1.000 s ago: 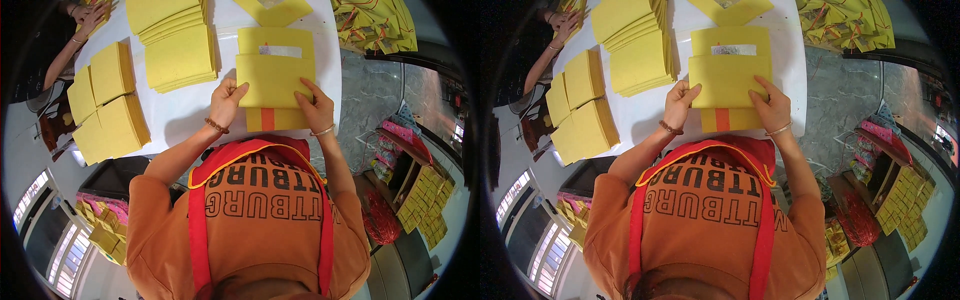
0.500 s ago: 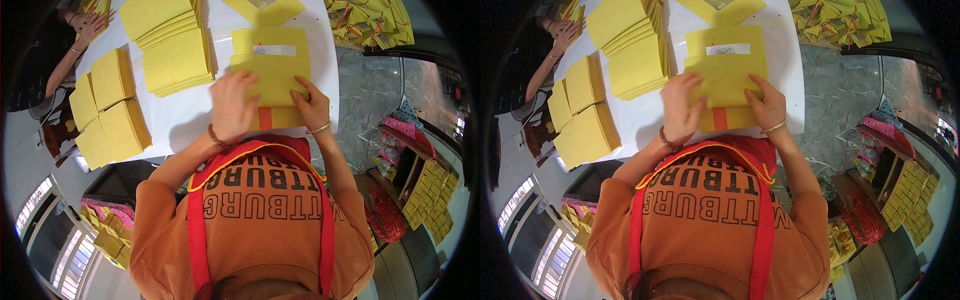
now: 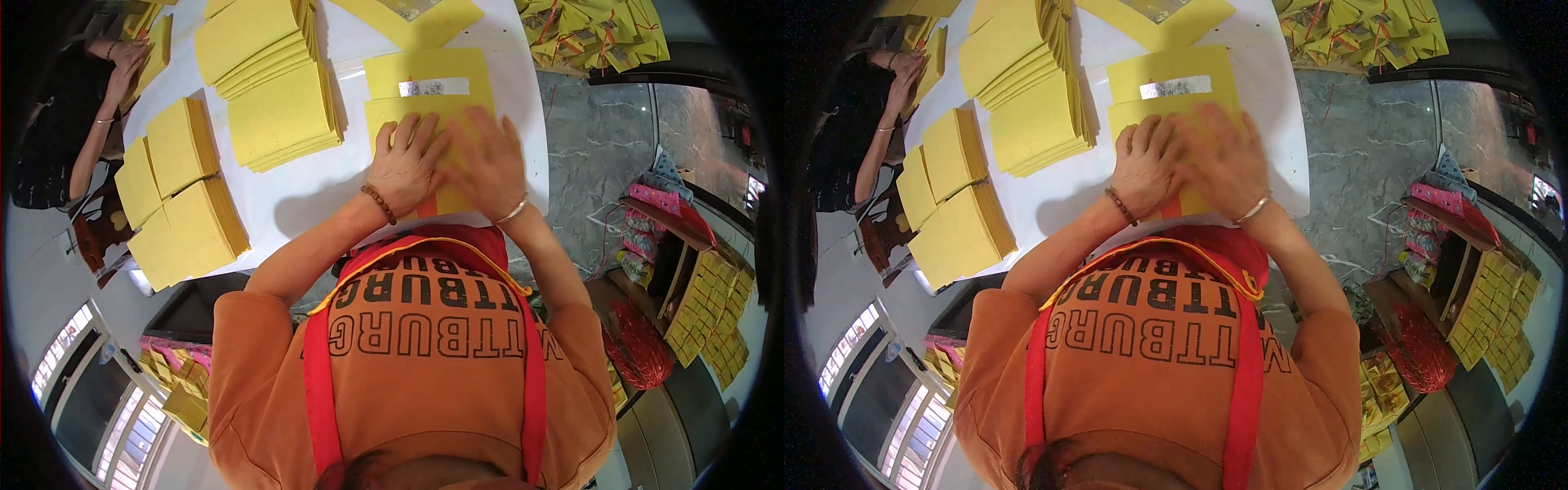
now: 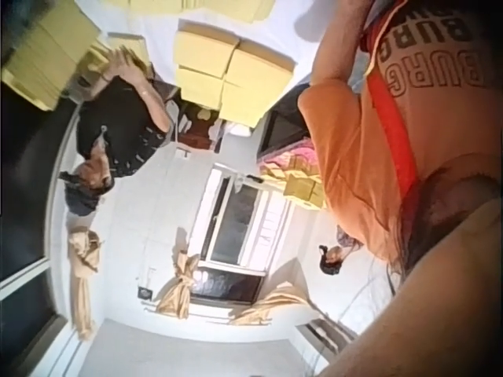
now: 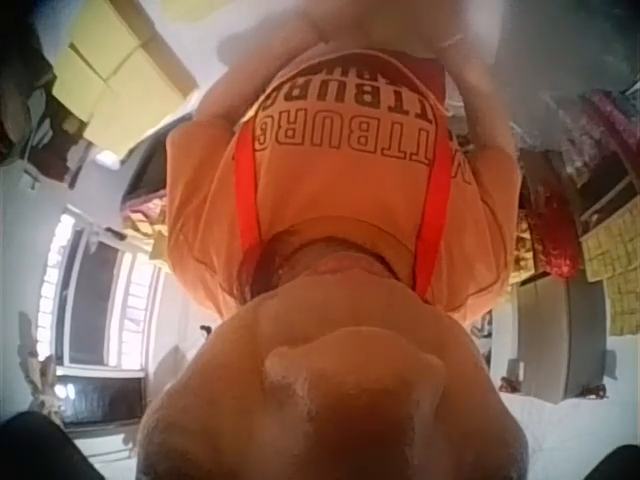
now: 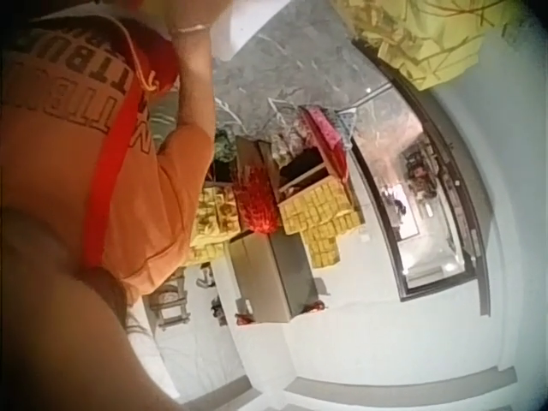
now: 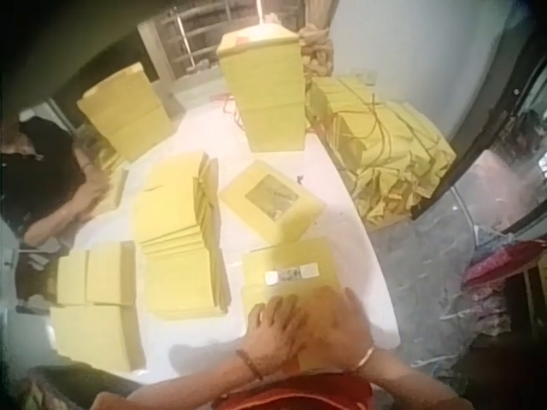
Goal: Folding and stacking sheets of yellow paper with foil squares.
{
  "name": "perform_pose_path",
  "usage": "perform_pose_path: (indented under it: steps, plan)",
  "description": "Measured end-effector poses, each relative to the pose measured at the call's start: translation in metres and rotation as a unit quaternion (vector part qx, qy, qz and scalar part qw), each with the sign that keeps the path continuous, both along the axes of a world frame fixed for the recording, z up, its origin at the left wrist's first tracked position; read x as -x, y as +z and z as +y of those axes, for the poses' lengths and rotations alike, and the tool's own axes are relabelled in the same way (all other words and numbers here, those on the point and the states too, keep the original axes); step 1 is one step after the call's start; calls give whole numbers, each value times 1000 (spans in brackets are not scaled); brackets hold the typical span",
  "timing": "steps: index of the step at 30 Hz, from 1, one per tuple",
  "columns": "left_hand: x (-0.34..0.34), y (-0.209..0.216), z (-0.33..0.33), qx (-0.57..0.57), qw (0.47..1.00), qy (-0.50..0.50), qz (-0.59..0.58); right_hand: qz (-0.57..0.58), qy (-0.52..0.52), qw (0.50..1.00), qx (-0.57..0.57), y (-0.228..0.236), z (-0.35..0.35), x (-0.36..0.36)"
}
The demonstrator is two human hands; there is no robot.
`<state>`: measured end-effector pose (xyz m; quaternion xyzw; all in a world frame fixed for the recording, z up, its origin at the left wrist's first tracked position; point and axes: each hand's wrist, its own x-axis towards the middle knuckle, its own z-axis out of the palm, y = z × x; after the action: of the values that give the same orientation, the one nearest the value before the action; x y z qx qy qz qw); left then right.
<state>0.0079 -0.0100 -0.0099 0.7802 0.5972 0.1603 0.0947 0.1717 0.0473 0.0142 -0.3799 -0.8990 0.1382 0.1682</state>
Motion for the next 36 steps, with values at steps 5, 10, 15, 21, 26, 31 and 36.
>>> perform_pose_path:
  steps: [5,10,15,21,26,31,36]
  plan:
    - [1,-7,-1,-9,1000,11,-16,-57,137,988,51,-24,0,6]
    - [8,-13,-3,-30,990,43,-129,-37,84,991,102,-35,0,8]
    - [25,-3,-5,-85,952,58,-289,-134,90,986,38,-30,-3,16]
    - [25,25,-24,-31,995,-87,-44,-147,94,984,36,-29,-1,17]
    - [12,17,-20,-74,990,-78,95,-14,134,976,170,-24,18,5]
    - [3,3,-8,-119,980,-47,150,376,97,697,603,-21,39,-14]
    - [26,18,-3,-155,983,-58,77,479,26,707,520,2,51,-19]
